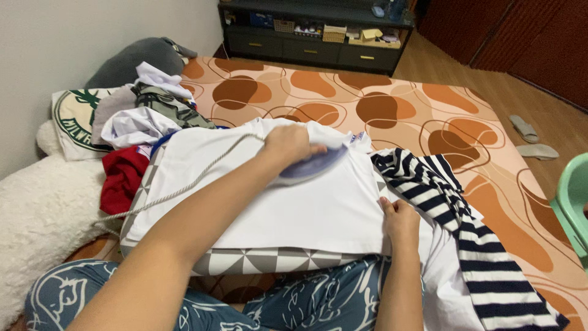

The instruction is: The person irons a white short-sleeved shirt on a portable ironing board placed on the floor. They smooth the fabric, move the iron across the front and back, and flip the shirt to iron both sides.

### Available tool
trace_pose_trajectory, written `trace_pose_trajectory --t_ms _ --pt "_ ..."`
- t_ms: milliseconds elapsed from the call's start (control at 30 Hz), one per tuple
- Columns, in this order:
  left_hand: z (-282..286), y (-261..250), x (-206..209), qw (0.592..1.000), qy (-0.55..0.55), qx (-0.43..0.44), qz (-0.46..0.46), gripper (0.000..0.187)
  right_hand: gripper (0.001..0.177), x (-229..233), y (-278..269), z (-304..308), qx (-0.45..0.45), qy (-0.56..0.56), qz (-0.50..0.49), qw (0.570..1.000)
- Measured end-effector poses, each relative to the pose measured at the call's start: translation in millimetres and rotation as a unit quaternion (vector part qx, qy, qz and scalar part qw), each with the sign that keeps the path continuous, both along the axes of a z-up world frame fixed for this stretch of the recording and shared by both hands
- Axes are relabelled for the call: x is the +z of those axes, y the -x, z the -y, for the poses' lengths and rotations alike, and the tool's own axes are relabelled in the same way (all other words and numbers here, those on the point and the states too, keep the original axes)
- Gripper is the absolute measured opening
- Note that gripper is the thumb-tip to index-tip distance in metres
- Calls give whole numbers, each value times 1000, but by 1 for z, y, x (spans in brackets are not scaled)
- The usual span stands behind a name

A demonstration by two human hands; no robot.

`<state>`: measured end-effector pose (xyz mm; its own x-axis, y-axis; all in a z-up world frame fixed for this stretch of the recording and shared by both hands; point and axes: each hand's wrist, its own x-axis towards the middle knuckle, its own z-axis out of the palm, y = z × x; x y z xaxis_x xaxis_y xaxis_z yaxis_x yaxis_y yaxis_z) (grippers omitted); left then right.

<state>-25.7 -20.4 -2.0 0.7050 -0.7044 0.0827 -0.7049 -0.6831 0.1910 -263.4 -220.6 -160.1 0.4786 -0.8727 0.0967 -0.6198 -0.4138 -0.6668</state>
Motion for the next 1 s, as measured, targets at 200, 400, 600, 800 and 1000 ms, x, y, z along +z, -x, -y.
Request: trace_pose_trajectory --t_ms 200,400,600,800,1000 --pt "-13 11 3 996 -21 -86 -15 72 53 3 3 0 5 -5 4 1000" --pt "-48 57 -5 972 -92 -214 35 81 47 4 8 5 21 -23 10 999" --pt "-8 36 -23 989 -39 -141 31 82 32 2 19 15 61 -164 64 983" --pt "66 -16 -22 999 36 -8 31 73 36 -1 27 22 87 -285 157 941" --pt "28 -3 -14 993 21 -119 -13 75 32 -6 54 21 129 -323 36 937"
